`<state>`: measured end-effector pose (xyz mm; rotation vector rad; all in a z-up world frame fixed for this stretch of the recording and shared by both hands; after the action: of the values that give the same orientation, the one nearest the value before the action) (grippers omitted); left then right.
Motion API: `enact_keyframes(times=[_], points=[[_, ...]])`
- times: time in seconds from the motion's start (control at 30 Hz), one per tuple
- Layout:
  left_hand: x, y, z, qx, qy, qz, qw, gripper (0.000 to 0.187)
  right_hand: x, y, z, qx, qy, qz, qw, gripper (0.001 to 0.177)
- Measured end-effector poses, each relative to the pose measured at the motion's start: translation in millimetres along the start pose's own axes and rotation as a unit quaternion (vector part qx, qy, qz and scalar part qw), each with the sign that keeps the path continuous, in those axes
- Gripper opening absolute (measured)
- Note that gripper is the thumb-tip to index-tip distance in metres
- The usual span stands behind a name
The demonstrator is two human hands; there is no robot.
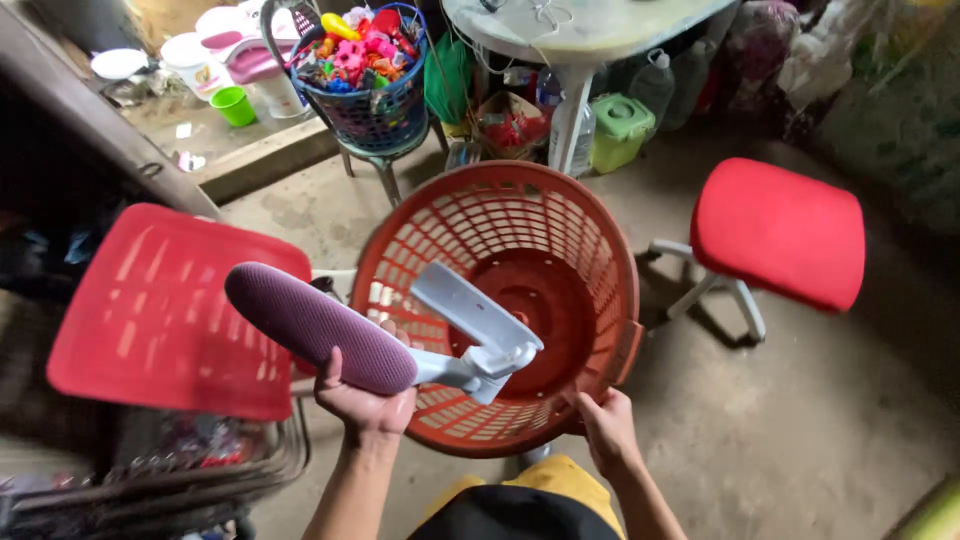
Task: The recorder is washing white and pink plastic parts from a chair or piece of furniture in a bucket of water outdoors.
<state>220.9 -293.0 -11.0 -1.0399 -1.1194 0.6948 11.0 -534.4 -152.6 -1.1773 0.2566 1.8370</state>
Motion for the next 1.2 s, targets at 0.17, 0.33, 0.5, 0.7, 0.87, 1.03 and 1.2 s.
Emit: enact_keyframes(times=[0.17, 0.33, 0.5, 0.7, 0.87, 1.03, 1.2], points=[[-17.8, 11.6, -70.2, 0.074, -0.038, -0.007, 0.997, 0.057, -82.9, -51.5, -69.6, -0.075, 0.035, 0.049, 0.995, 0.017], [-8.3, 20.2, -138.7, -0.054, -0.077, 0.068, 0.993, 0.056, -149.4, -127.4, -131.7, -0.106, 0.001, 0.113, 0.988, 0.015], [11.1, 58.8, -230.3, 0.023, -0.141, 0.082, 0.986, 0.053, -167.2, -198.4, -233.3, -0.131, -0.012, 0.137, 0.982, 0.014], [52.2, 98.1, -334.3, 0.117, -0.208, 0.081, 0.968, 0.048, -193.6, -292.3, -320.1, -0.127, -0.059, 0.182, 0.973, 0.013], [87.2, 80.4, -394.6, 0.154, -0.242, 0.062, 0.956, 0.049, -190.6, -344.7, -390.3, -0.142, -0.087, 0.209, 0.964, 0.011], [117.4, 60.8, -458.1, 0.105, -0.300, -0.004, 0.948, 0.048, -200.0, -436.9, -453.2, -0.190, -0.126, 0.250, 0.941, 0.016], [144.3, 75.8, -509.1, 0.188, -0.401, -0.041, 0.896, 0.044, -191.1, -516.9, -515.2, -0.273, -0.136, 0.231, 0.924, 0.017]])
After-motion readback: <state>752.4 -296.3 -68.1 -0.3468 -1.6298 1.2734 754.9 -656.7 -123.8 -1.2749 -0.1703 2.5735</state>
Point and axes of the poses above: each hand's wrist, its own z-axis away from the middle knuckle, its own y-axis out of the back of the hand, x = y × z, the point moved 5 cm from there along -z, towards the middle knuckle, and after that the axes turned 3 degrees about -y, right-handed, at the moved point
